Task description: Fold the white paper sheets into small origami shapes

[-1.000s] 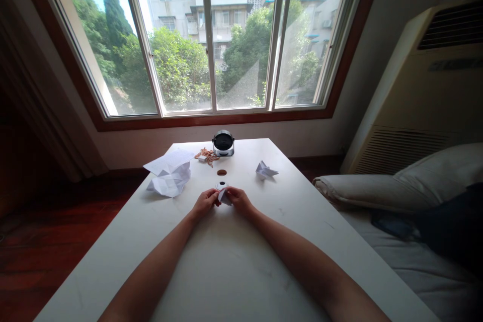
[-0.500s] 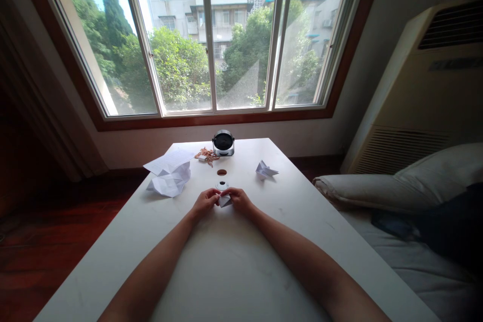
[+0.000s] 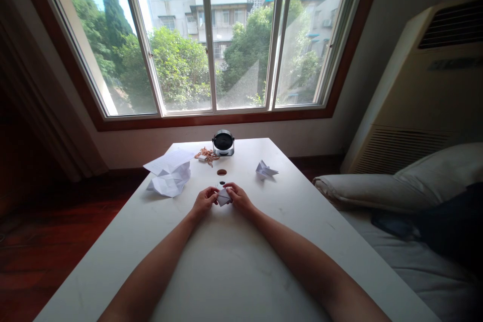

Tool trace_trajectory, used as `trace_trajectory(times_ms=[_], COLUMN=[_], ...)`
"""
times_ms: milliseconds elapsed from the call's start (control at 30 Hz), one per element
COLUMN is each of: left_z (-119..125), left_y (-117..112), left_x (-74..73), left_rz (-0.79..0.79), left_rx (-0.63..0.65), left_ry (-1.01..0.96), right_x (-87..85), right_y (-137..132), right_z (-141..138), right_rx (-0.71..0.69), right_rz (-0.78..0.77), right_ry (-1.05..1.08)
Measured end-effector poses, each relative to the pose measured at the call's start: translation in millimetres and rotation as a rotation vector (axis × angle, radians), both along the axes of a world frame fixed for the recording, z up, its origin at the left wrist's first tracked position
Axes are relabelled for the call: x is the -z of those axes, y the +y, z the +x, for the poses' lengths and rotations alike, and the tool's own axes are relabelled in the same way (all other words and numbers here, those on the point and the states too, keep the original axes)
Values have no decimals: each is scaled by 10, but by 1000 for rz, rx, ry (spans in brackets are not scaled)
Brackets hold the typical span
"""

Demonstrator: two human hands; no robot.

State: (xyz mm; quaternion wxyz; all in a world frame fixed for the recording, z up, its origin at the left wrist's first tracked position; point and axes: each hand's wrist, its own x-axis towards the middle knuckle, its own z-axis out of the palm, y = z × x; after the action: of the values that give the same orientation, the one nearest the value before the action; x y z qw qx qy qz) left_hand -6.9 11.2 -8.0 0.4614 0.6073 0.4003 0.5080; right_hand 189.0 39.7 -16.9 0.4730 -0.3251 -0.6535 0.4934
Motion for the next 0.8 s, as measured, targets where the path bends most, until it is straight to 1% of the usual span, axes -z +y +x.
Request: trace_trajectory(times_ms=[100,267,467,600,667,800], left_z=[-8,-4,-2,5,13,28], left_y=[9,22,22,14,4,-30], left_x=[18,50,44,22,12,-26], left_rz=[24,32,13,3,0,9], left_rx=[-51,-68,-43,-22,-38,-96], left_ry=[-16,-10,8,14,16,22], right_x=[10,36,7,-7,-1,25], right_y=[-7,-11,-40,-45,-41,-27], right_z=[-9,-13,-15,-12,-11,-19], right_rx=[-44,-3,1,39,52,30], right_rz=[12,55,61,66,65,54], right_ry=[-41,-129,-119,-121,-115,-77])
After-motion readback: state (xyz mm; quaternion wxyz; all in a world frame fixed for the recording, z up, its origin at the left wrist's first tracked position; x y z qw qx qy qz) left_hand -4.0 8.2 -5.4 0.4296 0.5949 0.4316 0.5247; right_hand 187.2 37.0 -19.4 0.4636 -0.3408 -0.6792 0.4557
